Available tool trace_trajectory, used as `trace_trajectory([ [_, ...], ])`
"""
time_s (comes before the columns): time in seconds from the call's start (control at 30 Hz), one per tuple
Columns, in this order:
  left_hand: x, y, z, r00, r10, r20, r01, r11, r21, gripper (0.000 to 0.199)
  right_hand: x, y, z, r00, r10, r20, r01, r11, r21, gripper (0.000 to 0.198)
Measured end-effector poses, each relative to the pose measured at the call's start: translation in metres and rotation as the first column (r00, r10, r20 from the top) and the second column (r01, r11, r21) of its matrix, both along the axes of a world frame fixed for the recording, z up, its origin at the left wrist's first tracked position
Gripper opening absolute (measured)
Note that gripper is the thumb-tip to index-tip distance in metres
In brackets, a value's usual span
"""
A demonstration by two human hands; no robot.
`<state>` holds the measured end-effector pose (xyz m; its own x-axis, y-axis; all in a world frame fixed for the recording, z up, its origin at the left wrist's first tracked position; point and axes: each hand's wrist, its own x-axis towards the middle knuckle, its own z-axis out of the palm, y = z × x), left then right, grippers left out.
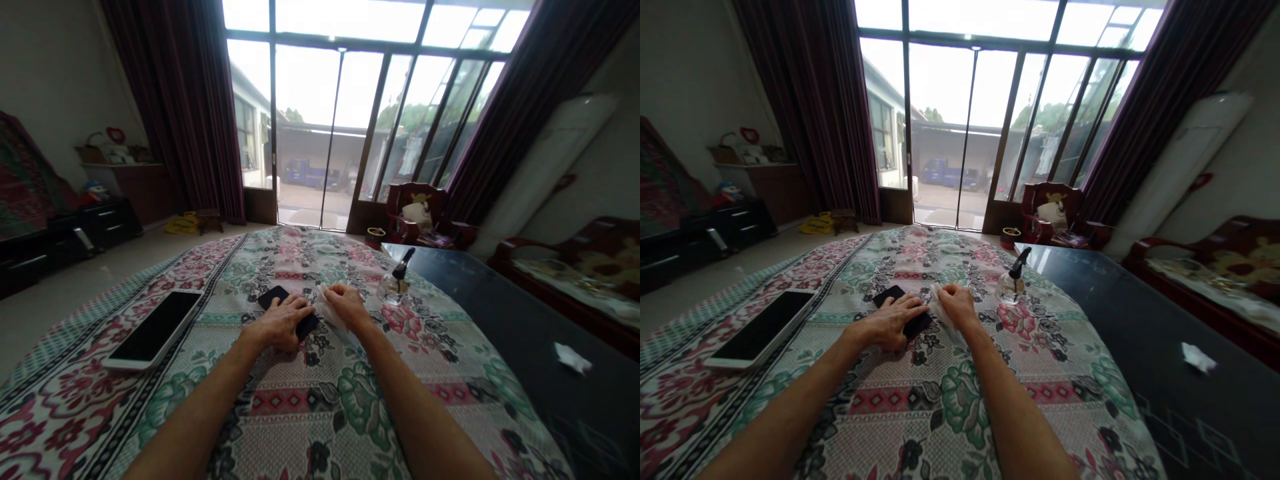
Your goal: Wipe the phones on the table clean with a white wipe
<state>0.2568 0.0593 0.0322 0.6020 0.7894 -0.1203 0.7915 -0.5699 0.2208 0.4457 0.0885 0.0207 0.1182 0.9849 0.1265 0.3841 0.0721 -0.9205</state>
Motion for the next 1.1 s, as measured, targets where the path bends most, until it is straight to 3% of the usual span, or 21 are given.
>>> trace_trajectory([
  [0.17, -0.016, 0.003, -0.004, 0.997, 0.044, 0.057, -0.046, 0.998, 0.046, 0.087, -0.002, 0.000, -0.001, 0.999, 0.015, -0.034, -0.015, 1.000, -0.023, 0.025],
  [0.33, -0.022, 0.008, -0.009, 0.990, 0.057, 0.126, -0.066, 0.995, 0.069, 0.078, -0.008, -0.003, -0.001, 0.974, 0.082, -0.210, -0.095, 0.994, -0.051, 0.030],
  [0.43, -0.023, 0.009, -0.002, 0.978, 0.092, 0.186, -0.110, 0.990, 0.093, 0.073, -0.010, -0.007, 0.001, 0.950, 0.134, -0.280, -0.154, 0.987, -0.049, 0.035],
  [0.63, -0.025, 0.003, 0.019, 0.926, 0.122, 0.357, -0.157, 0.985, 0.071, 0.042, -0.017, -0.012, 0.005, 0.940, 0.162, -0.301, -0.185, 0.982, -0.048, 0.031],
  [0.8, -0.023, 0.005, 0.019, 0.909, 0.073, 0.409, -0.136, 0.983, 0.126, 0.045, -0.030, -0.018, 0.003, 0.953, 0.158, -0.257, -0.162, 0.987, 0.005, 0.024],
  [0.97, -0.022, 0.010, 0.010, 0.920, 0.094, 0.381, -0.180, 0.963, 0.198, 0.040, -0.037, -0.020, -0.002, 0.936, 0.160, -0.313, -0.199, 0.975, -0.098, 0.021],
  [1.1, -0.014, 0.006, 0.008, 0.910, 0.062, 0.409, -0.163, 0.963, 0.216, 0.045, -0.035, -0.016, -0.008, 0.947, 0.080, -0.312, -0.104, 0.993, -0.060, 0.020],
])
